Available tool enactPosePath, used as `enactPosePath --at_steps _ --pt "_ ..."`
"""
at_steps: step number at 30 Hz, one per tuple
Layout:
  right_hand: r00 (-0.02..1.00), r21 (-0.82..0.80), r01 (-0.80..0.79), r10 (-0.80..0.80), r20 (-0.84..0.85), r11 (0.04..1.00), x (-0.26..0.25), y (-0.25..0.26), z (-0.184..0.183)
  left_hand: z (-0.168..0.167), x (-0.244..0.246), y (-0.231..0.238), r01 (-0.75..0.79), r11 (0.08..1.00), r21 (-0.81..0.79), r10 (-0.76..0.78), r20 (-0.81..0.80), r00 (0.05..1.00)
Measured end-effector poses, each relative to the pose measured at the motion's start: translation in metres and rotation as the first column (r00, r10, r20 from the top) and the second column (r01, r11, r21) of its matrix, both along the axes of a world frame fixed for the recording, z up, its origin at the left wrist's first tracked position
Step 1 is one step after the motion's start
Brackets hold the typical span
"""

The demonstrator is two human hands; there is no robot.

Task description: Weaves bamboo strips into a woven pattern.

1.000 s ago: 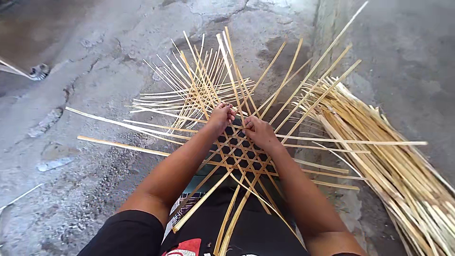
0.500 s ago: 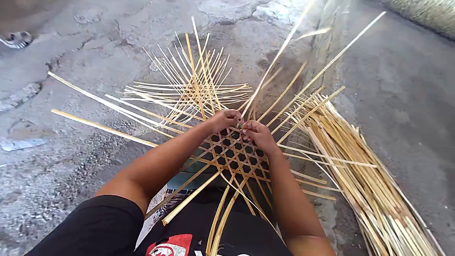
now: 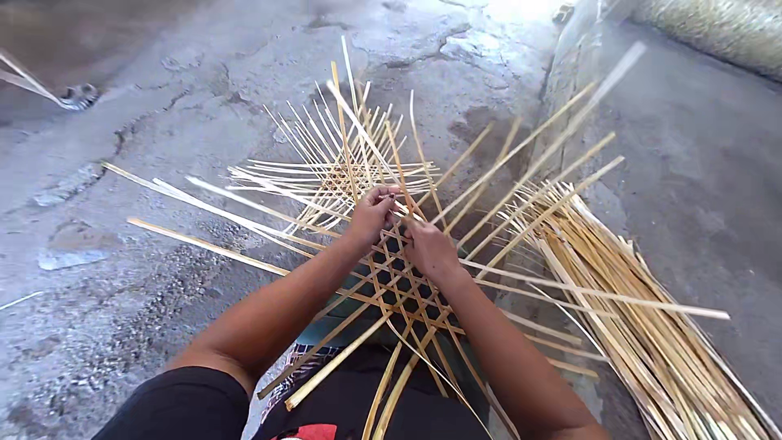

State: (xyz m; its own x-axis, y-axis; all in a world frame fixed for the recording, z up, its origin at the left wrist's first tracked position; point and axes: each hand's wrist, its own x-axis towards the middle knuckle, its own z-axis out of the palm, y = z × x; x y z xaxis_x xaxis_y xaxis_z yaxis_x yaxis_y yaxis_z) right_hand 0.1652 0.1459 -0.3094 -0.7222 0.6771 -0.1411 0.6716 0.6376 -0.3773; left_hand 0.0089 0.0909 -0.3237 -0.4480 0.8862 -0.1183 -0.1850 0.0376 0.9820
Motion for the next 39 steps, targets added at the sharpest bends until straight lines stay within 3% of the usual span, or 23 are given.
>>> enactPosePath --at_steps 3,6,7,9,11,13,15,19,22,24,27,30,32,36,39 --pt "0.999 -0.212 -0.036 0.042 0.027 0.977 -0.011 0.008 0.015 -0.022 -0.005 -0.001 -0.116 0.992 -0.041 0.121 0.158 0.980" --pt "0.999 -0.316 -0.049 0.044 -0.022 0.947 -0.020 0.020 0.014 -0.038 -0.016 -0.004 -0.166 0.986 -0.032 0.168 0.301 0.939" --pt "0.998 -0.327 -0.057 0.043 -0.049 0.943 -0.019 0.022 0.010 -0.038 -0.017 -0.006 -0.131 0.990 -0.057 0.141 0.246 0.959" --pt "0.994 -0.320 -0.080 0.049 -0.103 0.944 -0.015 0.025 0.002 -0.032 -0.018 -0.007 0.022 0.984 -0.175 -0.045 -0.128 0.991" --pt "0.985 -0.260 -0.108 0.069 -0.156 0.959 -0.009 0.028 -0.006 -0.019 -0.015 -0.002 0.137 0.941 -0.311 -0.285 -0.504 0.815" --pt "0.972 -0.169 -0.115 0.076 -0.221 0.979 -0.001 0.027 -0.016 -0.017 -0.012 0.010 0.199 0.908 -0.369 -0.403 -0.637 0.657" --pt "0.942 -0.083 -0.110 0.077 -0.328 0.990 0.006 0.024 -0.028 -0.017 -0.016 0.017 0.278 0.868 -0.411 -0.485 -0.585 0.650" --pt "0.915 -0.102 -0.082 0.034 -0.402 0.991 0.011 0.023 -0.035 -0.036 -0.032 0.010 0.375 0.901 -0.220 -0.425 -0.263 0.866" --pt "0.923 -0.223 -0.083 -0.010 -0.386 0.971 0.008 0.030 -0.034 -0.055 -0.039 -0.005 0.391 0.920 0.029 -0.385 -0.116 0.916" --pt "0.933 -0.352 -0.053 -0.079 -0.351 0.934 0.004 0.035 -0.033 -0.056 -0.042 -0.009 0.413 0.907 0.084 -0.403 -0.108 0.909" --pt "0.923 -0.415 0.066 -0.213 -0.320 0.907 -0.002 0.037 -0.031 -0.043 -0.036 -0.003 0.419 0.908 -0.018 -0.414 -0.202 0.888" --pt "0.904 -0.361 0.193 -0.308 -0.297 0.912 -0.006 0.033 -0.031 -0.022 -0.021 0.010 0.348 0.910 -0.223 -0.407 -0.339 0.848" --pt "0.898 -0.320 0.207 -0.309 -0.313 0.924 -0.005 0.032 -0.033 -0.021 -0.017 0.019 0.291 0.909 -0.299 -0.388 -0.349 0.853" --pt "0.890 -0.309 0.119 -0.239 -0.389 0.944 0.022 0.027 -0.010 -0.016 -0.015 0.018 0.287 0.909 -0.303 -0.356 -0.202 0.912" --pt "0.733 -0.398 0.235 -0.431 -0.526 0.887 0.055 0.037 0.019 -0.005 -0.018 0.009 0.316 0.914 -0.255 -0.370 -0.205 0.906"
